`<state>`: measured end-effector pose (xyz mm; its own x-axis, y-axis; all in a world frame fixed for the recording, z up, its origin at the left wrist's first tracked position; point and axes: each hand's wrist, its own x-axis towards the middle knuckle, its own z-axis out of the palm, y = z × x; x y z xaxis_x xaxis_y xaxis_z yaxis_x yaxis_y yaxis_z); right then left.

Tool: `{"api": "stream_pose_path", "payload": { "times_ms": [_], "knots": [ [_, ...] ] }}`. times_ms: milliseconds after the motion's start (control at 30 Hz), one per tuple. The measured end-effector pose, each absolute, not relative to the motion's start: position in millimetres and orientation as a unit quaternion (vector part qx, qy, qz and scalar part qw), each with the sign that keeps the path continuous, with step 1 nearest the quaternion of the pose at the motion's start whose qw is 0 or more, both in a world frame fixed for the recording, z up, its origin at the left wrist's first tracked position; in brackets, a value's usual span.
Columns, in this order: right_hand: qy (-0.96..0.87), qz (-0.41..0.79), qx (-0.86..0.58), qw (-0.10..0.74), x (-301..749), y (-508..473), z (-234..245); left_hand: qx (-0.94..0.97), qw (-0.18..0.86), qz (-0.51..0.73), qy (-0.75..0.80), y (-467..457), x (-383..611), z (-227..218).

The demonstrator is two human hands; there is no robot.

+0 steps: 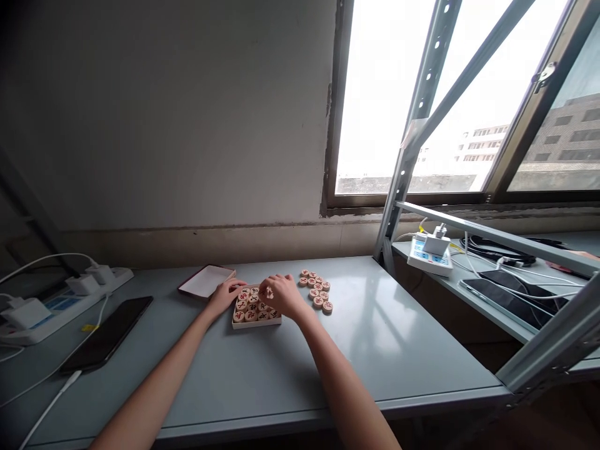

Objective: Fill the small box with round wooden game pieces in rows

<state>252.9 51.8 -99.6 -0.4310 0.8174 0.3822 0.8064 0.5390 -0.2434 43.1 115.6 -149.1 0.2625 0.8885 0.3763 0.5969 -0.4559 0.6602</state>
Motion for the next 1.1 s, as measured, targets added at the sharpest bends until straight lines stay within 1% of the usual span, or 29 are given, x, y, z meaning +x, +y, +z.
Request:
{"api": "stream_pose_path", "payload": {
  "times_ms": [167, 367, 500, 567, 633, 700, 733, 833, 900, 1100],
  "knots": [
    [-0.790, -0.029, -0.581, 0.196, 282.1, 58.8, -97.7, 0.767, 0.201, 0.357, 0.494, 112.3, 44.2, -146.0],
    [-0.772, -0.069, -0.621, 0.117, 305.2, 72.9, -113.8, 0.763, 0.199, 0.357, 0.501, 110.2, 45.5, -146.4],
    [-0.766, -0.066, -0.629, 0.116, 315.0, 78.7, -119.6, 0.764, 0.202, 0.360, 0.496, 110.7, 45.6, -148.0],
    [-0.773, -0.056, -0.616, 0.142, 311.6, 77.3, -117.1, 0.764, 0.200, 0.360, 0.497, 111.1, 45.6, -148.3],
    [-0.787, -0.031, -0.584, 0.198, 299.2, 71.8, -110.8, 0.766, 0.197, 0.360, 0.495, 111.6, 45.5, -148.4],
    [-0.815, 0.031, -0.521, 0.250, 280.1, 63.0, -103.0, 0.770, 0.194, 0.361, 0.489, 112.2, 45.3, -148.8],
    [-0.839, 0.082, -0.476, 0.251, 269.6, 58.0, -99.4, 0.772, 0.193, 0.363, 0.485, 112.6, 45.2, -149.2],
    [-0.887, 0.217, -0.363, 0.187, 244.6, 44.8, -93.2, 0.772, 0.190, 0.367, 0.483, 113.8, 44.9, -151.2],
    [-0.888, 0.247, -0.350, 0.166, 237.6, 40.9, -93.2, 0.769, 0.193, 0.367, 0.487, 114.3, 44.9, -152.2],
    [-0.870, 0.293, -0.355, 0.176, 240.6, 45.9, -98.3, 0.773, 0.185, 0.367, 0.484, 112.9, 45.2, -150.8]
  ]
}}
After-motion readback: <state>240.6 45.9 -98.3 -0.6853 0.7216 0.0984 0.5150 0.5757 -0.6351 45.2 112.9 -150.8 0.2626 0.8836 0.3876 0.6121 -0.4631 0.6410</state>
